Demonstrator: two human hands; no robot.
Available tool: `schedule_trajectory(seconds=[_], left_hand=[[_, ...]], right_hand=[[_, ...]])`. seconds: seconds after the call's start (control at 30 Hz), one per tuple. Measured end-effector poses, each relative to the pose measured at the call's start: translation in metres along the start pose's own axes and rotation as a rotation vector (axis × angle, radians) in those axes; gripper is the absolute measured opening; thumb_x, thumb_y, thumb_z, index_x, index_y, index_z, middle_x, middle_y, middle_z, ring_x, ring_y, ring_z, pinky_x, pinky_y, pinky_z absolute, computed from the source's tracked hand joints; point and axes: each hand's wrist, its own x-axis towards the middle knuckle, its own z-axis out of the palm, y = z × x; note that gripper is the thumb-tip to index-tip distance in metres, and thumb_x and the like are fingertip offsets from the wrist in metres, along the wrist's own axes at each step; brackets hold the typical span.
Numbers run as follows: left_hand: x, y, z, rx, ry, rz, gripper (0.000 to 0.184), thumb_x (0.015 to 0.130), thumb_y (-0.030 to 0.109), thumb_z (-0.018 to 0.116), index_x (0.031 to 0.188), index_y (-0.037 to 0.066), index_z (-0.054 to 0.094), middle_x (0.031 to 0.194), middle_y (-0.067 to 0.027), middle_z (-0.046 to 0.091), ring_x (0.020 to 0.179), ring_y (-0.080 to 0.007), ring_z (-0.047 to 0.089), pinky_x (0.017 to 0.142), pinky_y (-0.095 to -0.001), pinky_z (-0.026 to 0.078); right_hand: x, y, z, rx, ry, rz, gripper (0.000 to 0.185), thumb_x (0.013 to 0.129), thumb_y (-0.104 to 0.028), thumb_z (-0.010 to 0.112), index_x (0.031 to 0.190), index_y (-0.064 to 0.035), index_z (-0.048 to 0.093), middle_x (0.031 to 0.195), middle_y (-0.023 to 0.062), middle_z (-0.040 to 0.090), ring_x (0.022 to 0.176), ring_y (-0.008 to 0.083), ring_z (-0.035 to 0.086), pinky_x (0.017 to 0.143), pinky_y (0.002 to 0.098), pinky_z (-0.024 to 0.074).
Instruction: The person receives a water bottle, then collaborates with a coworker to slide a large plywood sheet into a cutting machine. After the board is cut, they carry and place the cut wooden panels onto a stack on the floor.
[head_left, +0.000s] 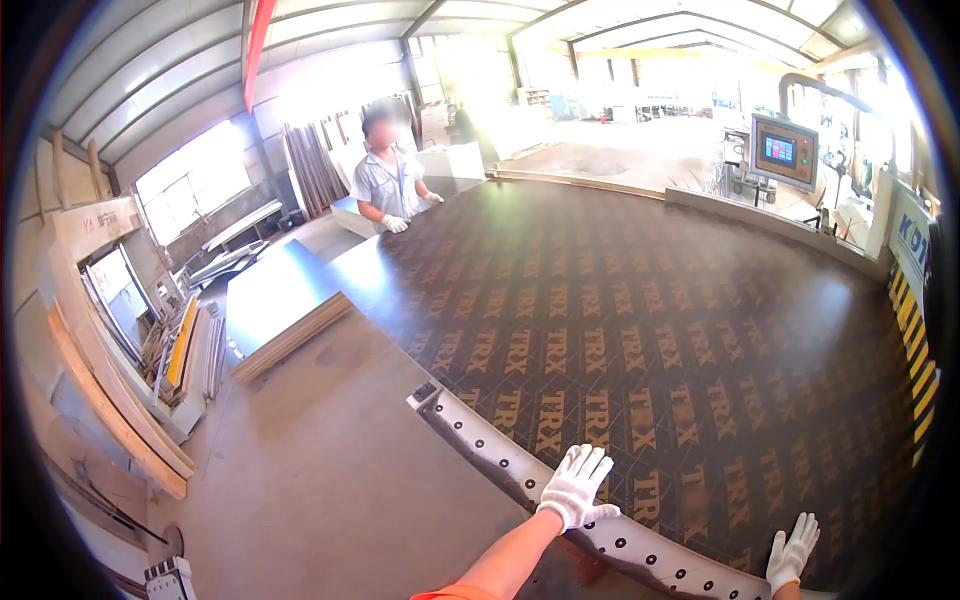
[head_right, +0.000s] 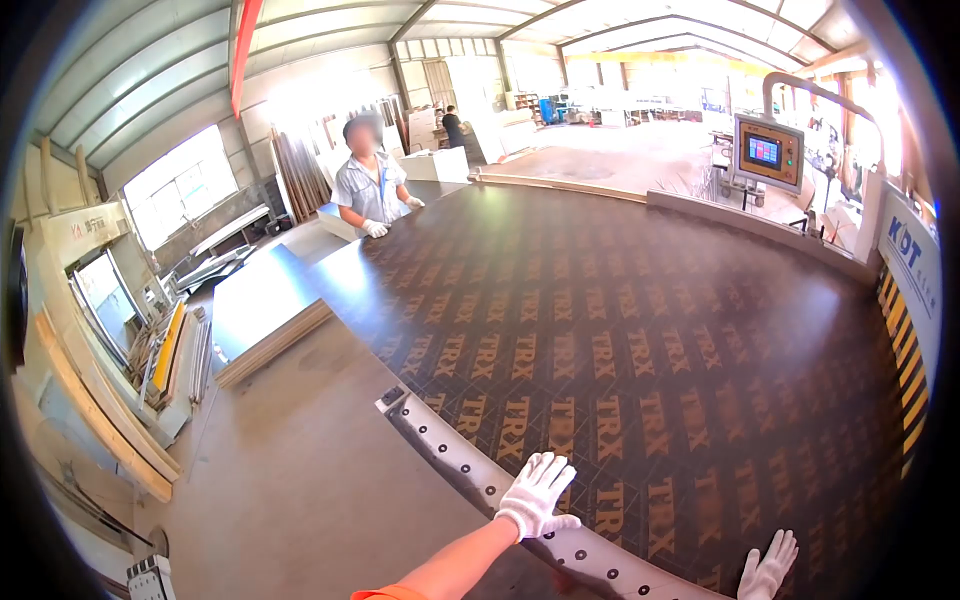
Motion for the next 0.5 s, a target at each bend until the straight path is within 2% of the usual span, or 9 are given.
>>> schedule_trajectory(seconds=[0.5], left_hand=[[0.0,-0.002,0.001,-0.064,0.045,0.015,0.105,0.091,0.073,0.064,0.163,0.002,0.038,0.171,-0.0223,0.032,0.162,-0.0428,0.018,0.134,-0.0537,0.009]], right_hand=[[0.025,0.004,0.011,-0.047,0.03,-0.02,0.068,0.111,-0.05,0.045,0.159,-0.0016,0.047,0.164,0.0264,0.044,0.15,0.0439,0.041,0.127,0.0541,0.0295]])
